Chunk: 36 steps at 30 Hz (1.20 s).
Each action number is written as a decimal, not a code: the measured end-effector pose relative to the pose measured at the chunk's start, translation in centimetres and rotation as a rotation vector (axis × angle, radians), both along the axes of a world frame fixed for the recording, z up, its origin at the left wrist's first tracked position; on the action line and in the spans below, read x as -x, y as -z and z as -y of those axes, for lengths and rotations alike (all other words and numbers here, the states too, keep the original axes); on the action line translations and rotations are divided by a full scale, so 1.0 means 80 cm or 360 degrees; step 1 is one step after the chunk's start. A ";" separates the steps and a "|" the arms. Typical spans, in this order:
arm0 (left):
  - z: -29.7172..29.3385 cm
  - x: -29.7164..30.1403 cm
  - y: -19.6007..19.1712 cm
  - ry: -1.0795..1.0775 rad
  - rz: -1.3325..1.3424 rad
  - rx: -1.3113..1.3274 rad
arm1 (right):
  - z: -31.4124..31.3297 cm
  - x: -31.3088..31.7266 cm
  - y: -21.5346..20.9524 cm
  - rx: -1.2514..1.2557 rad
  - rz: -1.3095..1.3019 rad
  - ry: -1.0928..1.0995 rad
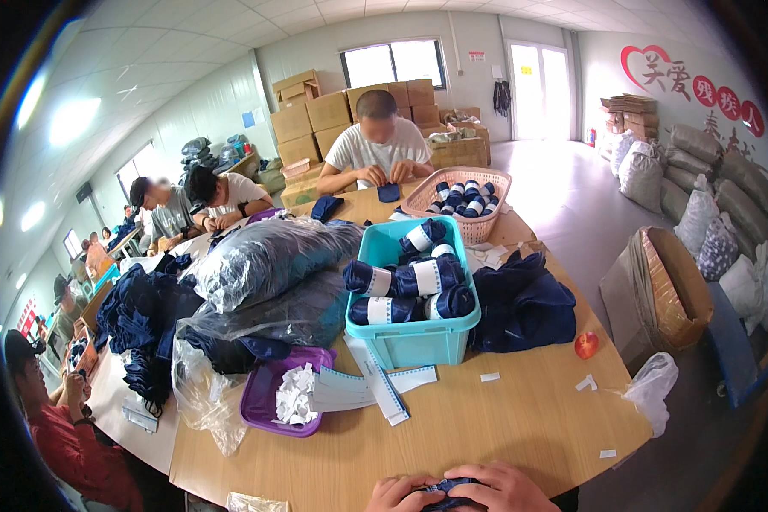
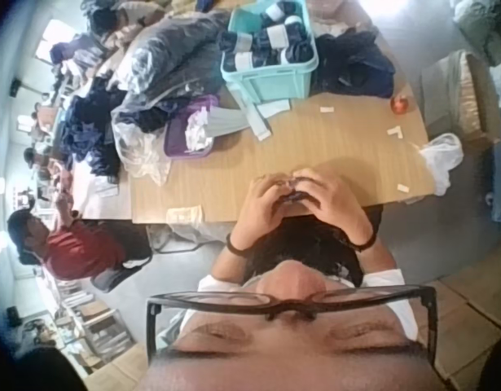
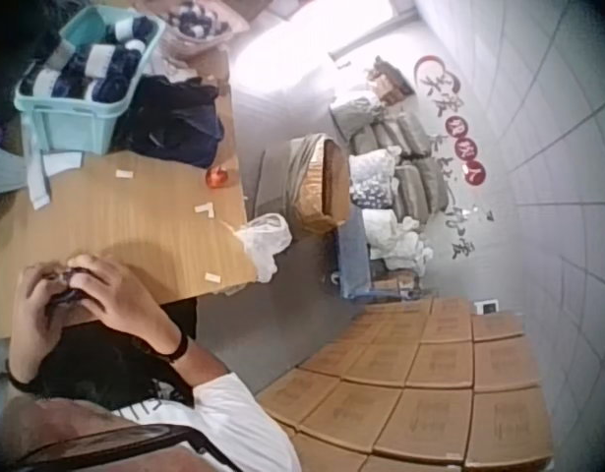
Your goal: Rolling blue fabric socks and applying paper identification bands around them.
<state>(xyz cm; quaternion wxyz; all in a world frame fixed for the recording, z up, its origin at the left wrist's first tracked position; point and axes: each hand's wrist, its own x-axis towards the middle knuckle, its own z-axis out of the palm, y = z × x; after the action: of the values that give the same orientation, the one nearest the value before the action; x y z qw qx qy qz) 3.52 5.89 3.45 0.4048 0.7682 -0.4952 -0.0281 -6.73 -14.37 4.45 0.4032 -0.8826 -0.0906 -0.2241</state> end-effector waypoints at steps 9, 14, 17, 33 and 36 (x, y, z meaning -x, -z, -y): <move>0.001 0.002 0.005 0.0024 -0.0261 0.0173 | -0.001 0.000 0.001 -0.0170 0.0063 -0.0033; 0.010 0.002 0.009 0.0110 -0.0529 0.0466 | -0.005 -0.006 0.004 -0.0469 0.0081 -0.0064; 0.012 0.001 0.014 0.0134 -0.0658 0.0537 | -0.005 -0.010 0.010 -0.0517 0.0148 -0.0089; 0.008 0.017 0.030 -0.0002 -0.0629 0.0511 | -0.004 0.007 0.034 -0.0428 -0.0123 -0.0098; 0.012 0.012 0.030 0.0080 -0.0560 0.0447 | 0.003 0.009 0.025 -0.0514 -0.0103 -0.0080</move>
<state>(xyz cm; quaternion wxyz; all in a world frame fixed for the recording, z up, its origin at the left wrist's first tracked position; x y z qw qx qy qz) 2.58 4.89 1.03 0.5870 0.6750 -0.4350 -0.1025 -7.45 -14.62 2.45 0.5481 -0.8105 -0.0623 -0.1970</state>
